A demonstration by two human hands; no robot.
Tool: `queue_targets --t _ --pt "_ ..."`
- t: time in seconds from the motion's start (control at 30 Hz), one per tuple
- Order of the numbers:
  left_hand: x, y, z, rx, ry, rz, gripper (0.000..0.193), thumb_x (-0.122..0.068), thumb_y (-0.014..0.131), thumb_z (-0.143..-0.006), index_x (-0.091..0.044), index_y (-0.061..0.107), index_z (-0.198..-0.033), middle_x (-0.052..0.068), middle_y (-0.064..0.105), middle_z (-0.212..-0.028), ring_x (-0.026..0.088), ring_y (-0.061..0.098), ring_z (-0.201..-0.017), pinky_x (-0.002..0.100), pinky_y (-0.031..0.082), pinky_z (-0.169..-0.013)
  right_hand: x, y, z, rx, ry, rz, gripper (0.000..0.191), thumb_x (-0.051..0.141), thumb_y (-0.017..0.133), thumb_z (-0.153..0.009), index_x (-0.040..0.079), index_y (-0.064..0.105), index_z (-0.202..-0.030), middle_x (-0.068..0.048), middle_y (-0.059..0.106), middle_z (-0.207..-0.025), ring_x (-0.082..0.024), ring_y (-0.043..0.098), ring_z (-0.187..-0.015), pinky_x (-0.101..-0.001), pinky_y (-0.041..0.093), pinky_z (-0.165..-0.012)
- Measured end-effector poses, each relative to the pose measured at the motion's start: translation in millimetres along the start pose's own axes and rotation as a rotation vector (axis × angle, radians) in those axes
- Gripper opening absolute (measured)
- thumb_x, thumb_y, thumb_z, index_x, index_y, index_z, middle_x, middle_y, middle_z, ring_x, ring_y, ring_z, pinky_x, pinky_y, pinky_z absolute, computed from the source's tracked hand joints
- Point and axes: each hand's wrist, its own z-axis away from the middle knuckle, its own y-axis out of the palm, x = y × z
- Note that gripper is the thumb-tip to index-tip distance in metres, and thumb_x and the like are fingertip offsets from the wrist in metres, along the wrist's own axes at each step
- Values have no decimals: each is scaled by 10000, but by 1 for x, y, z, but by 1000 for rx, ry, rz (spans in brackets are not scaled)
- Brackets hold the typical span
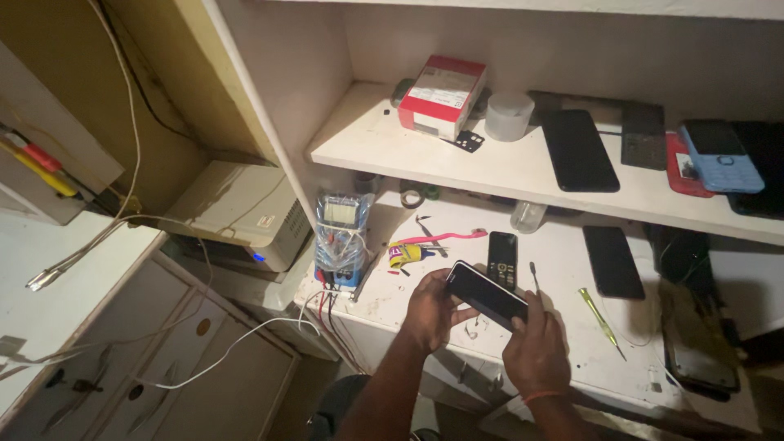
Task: The person holds a smartphone in one hand and uses a small metal pry tool to work around the edge of the device, prying at the seam between the screen and body. They reposition the phone repeatedly and continue prying along its edges over the workbench.
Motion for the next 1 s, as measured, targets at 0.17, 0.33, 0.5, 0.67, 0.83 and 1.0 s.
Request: queue_targets --t 0.17,0.33,0.5,0.67,0.83,1.0 --pt "-1 2 1 4 24 40 313 -309 388 -1067 -72 503 -1236 168 685 -1260 287 690 -1058 470 594 -856 -1 1 0 -142 -161 -56 563 55 617 -884 4 470 -1426 -277 597 -1258 -465 572 -1122 -537 471 -965" --pt "-1 4 0 -38 -10 28 289 -268 392 -1053 -78 504 -1240 170 679 -1240 294 694 -1055 475 598 -854 -1 0 1 -146 -156 -45 548 56 608 -896 13 467 -1423 -269 599 -1261 -457 585 -1127 -538 478 -964" --pt "-2 5 1 -9 6 18 321 -271 362 -1063 -50 504 -1248 165 688 -1254 276 697 -1057 461 603 -863 0 0 2 -105 -98 -45 551 65 615 -892 16 473 -1422 -272 599 -1248 -460 587 -1117 -538 480 -949" --pt "-3 6 3 -45 -8 5 335 -265 344 -1055 -57 503 -1264 160 693 -1254 272 699 -1052 453 600 -863 0 0 1 -113 -127 -21 549 74 607 -902 10 462 -1427 -278 604 -1214 -463 591 -1107 -542 481 -949" --pt "-5 8 3 9 6 -27 375 -252 336 -1065 -22 524 -1294 167 690 -1282 266 694 -1067 433 596 -863 0 -2 0 -25 -48 -29 554 77 600 -913 12 447 -1441 -282 602 -1190 -447 601 -1086 -536 486 -934" --pt "-3 5 3 -4 -5 5 366 -259 333 -1056 -42 531 -1273 166 691 -1267 274 694 -1076 451 589 -886 2 -2 1 -50 -61 -2 549 88 601 -914 18 451 -1437 -276 605 -1183 -446 592 -1100 -532 487 -932"
